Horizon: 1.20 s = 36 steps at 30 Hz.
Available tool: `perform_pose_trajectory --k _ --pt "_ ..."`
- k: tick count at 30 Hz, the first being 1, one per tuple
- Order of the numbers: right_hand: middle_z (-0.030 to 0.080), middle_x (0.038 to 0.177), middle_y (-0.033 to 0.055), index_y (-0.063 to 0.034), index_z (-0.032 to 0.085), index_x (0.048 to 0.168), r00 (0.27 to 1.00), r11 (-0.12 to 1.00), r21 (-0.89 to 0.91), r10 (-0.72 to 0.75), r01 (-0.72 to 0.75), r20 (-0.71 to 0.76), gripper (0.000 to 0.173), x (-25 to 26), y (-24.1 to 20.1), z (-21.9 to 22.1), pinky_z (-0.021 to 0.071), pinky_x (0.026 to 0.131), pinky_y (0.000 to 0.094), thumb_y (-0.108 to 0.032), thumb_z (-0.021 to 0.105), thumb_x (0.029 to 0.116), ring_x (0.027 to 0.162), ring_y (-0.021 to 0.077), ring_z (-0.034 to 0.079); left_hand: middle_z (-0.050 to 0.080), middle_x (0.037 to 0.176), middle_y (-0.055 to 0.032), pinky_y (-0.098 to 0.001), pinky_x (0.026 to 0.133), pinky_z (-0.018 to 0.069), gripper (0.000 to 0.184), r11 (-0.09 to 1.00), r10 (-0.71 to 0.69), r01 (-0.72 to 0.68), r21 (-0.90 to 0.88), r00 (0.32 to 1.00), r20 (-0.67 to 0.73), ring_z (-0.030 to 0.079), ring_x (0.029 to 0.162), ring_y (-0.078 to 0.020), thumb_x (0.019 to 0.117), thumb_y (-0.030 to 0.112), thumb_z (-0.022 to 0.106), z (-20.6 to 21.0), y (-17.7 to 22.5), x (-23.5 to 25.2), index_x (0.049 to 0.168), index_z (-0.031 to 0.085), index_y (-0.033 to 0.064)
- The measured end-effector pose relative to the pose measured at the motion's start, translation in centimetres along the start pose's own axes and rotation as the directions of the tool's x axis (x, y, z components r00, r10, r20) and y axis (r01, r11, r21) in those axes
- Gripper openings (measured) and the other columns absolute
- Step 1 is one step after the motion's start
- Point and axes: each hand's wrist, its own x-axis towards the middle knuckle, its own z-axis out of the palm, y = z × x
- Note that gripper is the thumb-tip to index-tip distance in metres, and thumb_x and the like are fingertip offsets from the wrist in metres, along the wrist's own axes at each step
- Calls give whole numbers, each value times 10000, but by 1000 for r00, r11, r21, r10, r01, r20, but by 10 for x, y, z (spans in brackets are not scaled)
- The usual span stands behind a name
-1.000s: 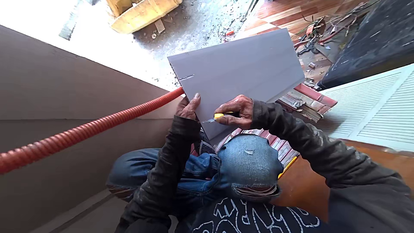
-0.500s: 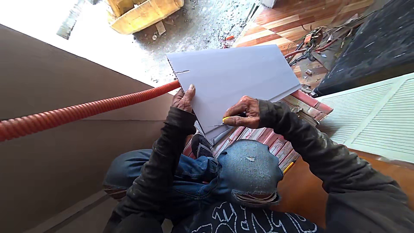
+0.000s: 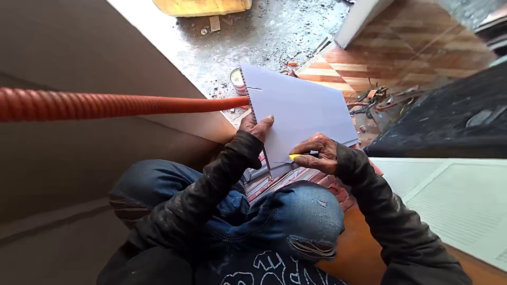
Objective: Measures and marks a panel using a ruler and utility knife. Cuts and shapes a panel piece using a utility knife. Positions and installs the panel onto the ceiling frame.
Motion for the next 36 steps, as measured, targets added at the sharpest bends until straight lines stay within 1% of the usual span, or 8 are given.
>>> perform_pose_trajectory --k 7,15,27,28,30,32,34,36 --pt "617 622 -44 -11 728 817 994 1000 0 31 -31 102 453 4 -12 -11 435 530 148 -381 551 1012 577 -60 530 688 997 -135 -299 807 567 239 997 -12 8 72 998 56 671 837 -106 1029 43 546 4 13 -3 1239 577 -66" --pt "632 643 -41 -5 742 846 980 997 -20 71 -68 187 412 9 -17 -14 443 540 133 -355 585 995 593 -64 541 691 1107 -209 -379 918 546 270 991 -44 35 131 997 60 689 979 -209 1029 70 563 4 11 -5 1252 597 -78" --pt "639 645 -28 10 745 863 964 994 -40 105 -98 244 442 11 -21 -16 453 538 142 -368 567 1008 588 -56 547 692 1131 -206 -416 957 536 288 987 -39 25 156 995 89 690 1026 -230 1025 95 571 1 6 -4 1263 596 -63" --pt "641 646 -27 7 743 862 965 995 -37 99 -93 244 447 11 -20 -16 458 542 144 -375 566 1010 590 -55 552 697 1125 -203 -406 947 541 289 989 -13 -1 146 995 94 695 1016 -222 1024 99 574 1 -2 -1 1261 597 -65" --pt "643 650 -30 -2 739 861 966 996 -19 87 -85 245 448 8 -17 -17 464 544 147 -387 569 1013 594 -52 557 753 999 -144 -338 820 623 285 970 206 -215 117 975 86 753 887 -156 992 166 610 -1 -51 20 1187 636 -40" --pt "645 651 -31 -5 740 856 966 997 -5 82 -83 246 434 7 -16 -17 465 544 147 -377 575 1006 597 -51 562 763 948 -109 -324 766 637 306 939 332 -338 63 939 92 759 834 -129 983 210 620 -2 -80 34 1170 639 -31" --pt "646 656 -32 -4 742 861 965 996 -5 91 -92 247 427 7 -18 -17 466 548 143 -373 582 1002 603 -53 562 751 995 -141 -355 813 623 302 966 220 -229 117 972 85 752 887 -167 988 183 610 0 -53 19 1195 631 -36" --pt "647 660 -27 1 744 863 964 995 -18 95 -94 248 435 8 -20 -17 468 554 144 -377 579 1003 607 -51 565 688 1148 -210 -430 966 530 318 989 -20 5 150 995 101 686 1051 -245 1024 120 573 1 -3 -4 1286 582 -61"
